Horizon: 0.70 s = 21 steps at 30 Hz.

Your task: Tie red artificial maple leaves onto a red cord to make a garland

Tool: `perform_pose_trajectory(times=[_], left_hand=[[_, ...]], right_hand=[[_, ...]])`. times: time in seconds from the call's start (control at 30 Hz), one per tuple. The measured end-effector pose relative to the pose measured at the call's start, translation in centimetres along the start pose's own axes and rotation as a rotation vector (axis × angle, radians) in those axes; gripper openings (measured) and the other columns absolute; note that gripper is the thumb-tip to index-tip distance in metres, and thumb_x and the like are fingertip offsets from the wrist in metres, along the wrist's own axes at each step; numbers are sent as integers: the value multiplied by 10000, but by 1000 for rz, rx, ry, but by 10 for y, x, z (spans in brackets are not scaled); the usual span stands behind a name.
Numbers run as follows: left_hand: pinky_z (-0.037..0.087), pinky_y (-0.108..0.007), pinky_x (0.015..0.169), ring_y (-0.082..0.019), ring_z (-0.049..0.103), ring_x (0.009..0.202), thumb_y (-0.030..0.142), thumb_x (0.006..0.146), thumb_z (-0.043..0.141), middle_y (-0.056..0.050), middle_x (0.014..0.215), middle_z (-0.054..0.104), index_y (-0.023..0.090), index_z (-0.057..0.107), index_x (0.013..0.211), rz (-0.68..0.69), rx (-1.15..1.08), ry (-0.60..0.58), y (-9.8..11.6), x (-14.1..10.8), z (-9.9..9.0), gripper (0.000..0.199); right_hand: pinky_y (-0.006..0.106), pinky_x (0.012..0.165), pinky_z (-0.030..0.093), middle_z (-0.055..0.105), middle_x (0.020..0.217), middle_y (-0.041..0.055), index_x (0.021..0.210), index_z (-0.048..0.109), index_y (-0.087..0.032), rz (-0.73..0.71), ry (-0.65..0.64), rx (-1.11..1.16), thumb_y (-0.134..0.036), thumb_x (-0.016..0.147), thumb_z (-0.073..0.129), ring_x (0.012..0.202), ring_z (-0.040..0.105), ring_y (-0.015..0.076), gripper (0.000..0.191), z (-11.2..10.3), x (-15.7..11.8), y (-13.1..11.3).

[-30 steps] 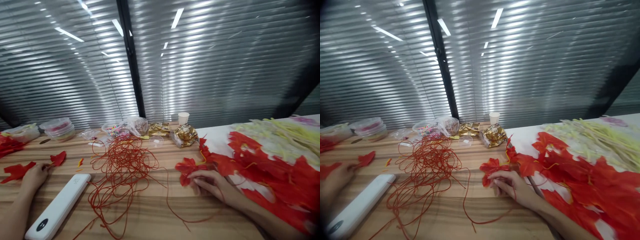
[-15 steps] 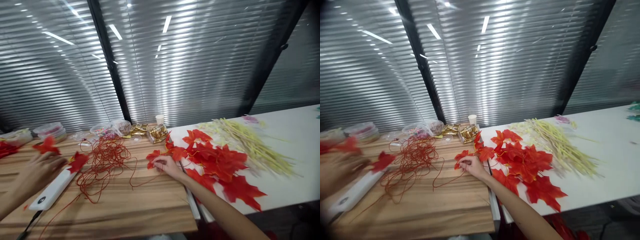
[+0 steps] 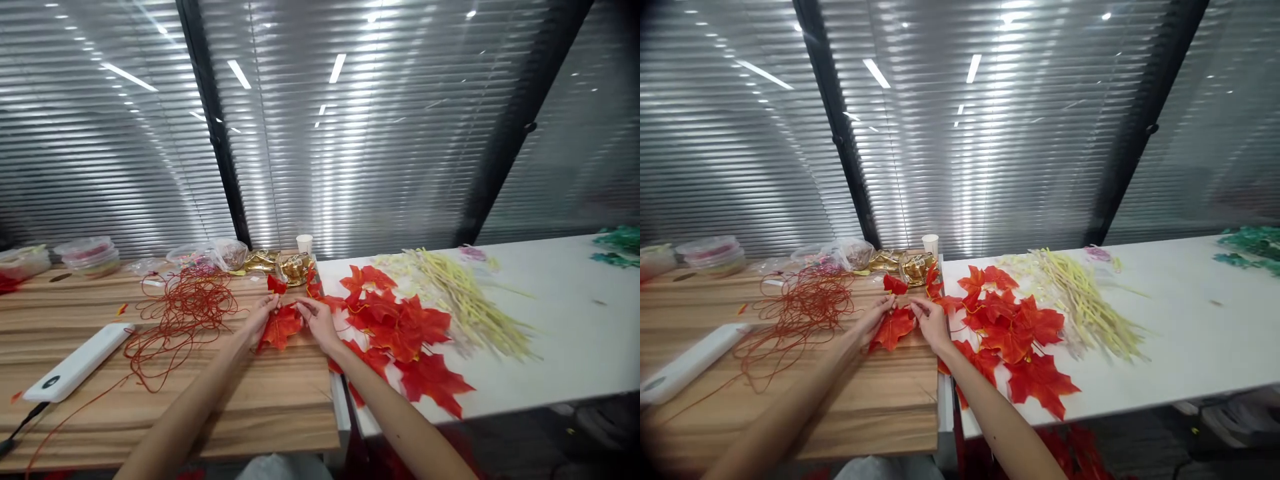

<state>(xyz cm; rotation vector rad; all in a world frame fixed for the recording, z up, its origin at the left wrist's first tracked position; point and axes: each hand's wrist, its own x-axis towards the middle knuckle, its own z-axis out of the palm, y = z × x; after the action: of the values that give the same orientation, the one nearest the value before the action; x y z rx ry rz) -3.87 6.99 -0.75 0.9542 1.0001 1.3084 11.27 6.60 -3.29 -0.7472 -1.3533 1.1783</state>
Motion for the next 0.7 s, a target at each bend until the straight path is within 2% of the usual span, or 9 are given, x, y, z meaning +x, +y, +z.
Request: perform_pose_trajectory(times=[0.13,0.33,0.7], left_hand=[[331,-183,493,-58,414,478,334,575,748,16,544,514,114,561,609,-34,-13,-88,-17,-4,-6,291],[312,-181,501,-55,399,482,323,565,758,38,516,473,128,548,583,-26,-57,-138,-16,-15,-3,287],[308,-197,547,-64,406,527,279,579,749,25,565,482,127,561,604,-56,-114,-204,-18,-16,-3,243]], right_hand=[[248,502,449,665,835,70,924,555,-166,-41,19,39,-391,772,547,506,555,116,272,-1,2,-1],[231,485,429,655,737,34,797,516,-180,-7,-22,73,-396,756,568,473,533,103,226,3,-2,-3],[228,510,435,606,696,-7,782,544,-176,-9,-54,100,-368,734,603,496,538,92,207,7,-9,-17]])
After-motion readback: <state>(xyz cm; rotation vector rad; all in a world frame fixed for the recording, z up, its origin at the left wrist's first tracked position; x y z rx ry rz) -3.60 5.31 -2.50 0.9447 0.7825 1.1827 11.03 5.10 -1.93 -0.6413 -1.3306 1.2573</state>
